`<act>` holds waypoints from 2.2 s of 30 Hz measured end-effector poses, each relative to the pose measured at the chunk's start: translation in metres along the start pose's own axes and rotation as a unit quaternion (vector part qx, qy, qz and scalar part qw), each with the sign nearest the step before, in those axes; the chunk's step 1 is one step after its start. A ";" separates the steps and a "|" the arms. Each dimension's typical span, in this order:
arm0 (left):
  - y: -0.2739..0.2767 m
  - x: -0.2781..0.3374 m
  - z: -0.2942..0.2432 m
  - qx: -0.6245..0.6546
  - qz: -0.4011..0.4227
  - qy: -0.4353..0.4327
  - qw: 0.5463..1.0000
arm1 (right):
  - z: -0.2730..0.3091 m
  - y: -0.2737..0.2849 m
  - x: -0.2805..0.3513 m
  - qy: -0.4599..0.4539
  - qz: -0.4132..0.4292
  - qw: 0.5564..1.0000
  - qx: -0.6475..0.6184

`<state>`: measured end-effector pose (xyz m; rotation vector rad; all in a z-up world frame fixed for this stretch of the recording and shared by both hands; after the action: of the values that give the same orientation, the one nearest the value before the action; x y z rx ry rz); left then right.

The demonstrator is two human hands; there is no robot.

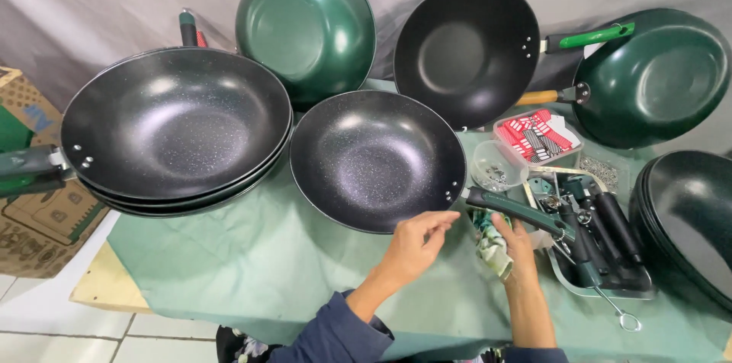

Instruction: Cleaning and wiping the surfaces of a green wok with a cloth in an appliance store setting.

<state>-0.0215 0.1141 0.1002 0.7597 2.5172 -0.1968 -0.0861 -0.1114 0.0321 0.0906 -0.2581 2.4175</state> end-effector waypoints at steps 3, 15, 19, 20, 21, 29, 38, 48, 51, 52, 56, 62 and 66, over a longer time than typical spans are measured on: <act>0.023 0.002 -0.021 -0.222 -0.005 -0.014 0.975 | 0.004 -0.002 -0.026 -0.026 0.037 0.995 -0.093; 0.028 0.010 0.042 -0.493 0.080 -0.037 0.866 | 0.002 -0.010 -0.022 -0.002 0.027 0.990 -0.136; 0.030 0.006 0.021 -0.485 0.067 -0.070 0.869 | 0.012 -0.009 -0.010 0.026 0.021 0.992 -0.119; 0.028 0.006 0.021 -0.487 0.055 -0.085 0.868 | 0.020 -0.010 -0.003 0.036 0.015 0.993 -0.113; 0.026 0.005 0.020 -0.488 0.043 -0.100 0.866 | 0.028 -0.011 0.004 0.046 0.008 0.993 -0.107; 0.026 -0.015 -0.061 -0.447 0.063 -0.114 0.885 | 0.066 -0.013 0.025 0.166 0.042 0.977 -0.125; 0.042 -0.065 -0.151 -0.303 0.056 0.054 0.950 | 0.105 -0.040 0.028 0.248 -0.042 0.964 -0.088; 0.071 -0.085 -0.160 -0.015 -0.074 0.105 0.992 | 0.162 -0.057 0.033 0.440 -0.085 0.892 0.058; 0.081 -0.087 -0.130 0.078 -0.133 0.073 0.985 | 0.168 -0.055 0.016 0.457 -0.086 0.883 0.071; 0.084 -0.084 -0.128 0.078 -0.134 0.073 0.985 | 0.169 -0.054 0.009 0.456 -0.085 0.883 0.071; 0.101 -0.074 -0.103 0.217 -0.213 0.088 0.949 | 0.175 -0.066 -0.006 0.450 -0.056 0.888 0.074; 0.120 -0.058 -0.051 0.306 -0.298 0.088 0.900 | 0.193 -0.104 -0.003 0.446 -0.071 0.883 0.126; 0.120 -0.041 -0.011 0.350 -0.337 0.077 0.871 | 0.196 -0.111 -0.037 0.458 -0.063 0.874 0.148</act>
<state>0.0693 0.1973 0.1312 0.0745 2.7612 -1.3900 0.0141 -0.0941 0.2370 -0.8575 0.5356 2.0817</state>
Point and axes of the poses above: each hand's wrist, its own x-axis away from the middle knuckle, its own y-axis out of the back of the hand, z = x × y, the point moved 1 cm from there along -x, towards the middle knuckle, and after that the axes turned 8 degrees about x, right-handed, at the moved point
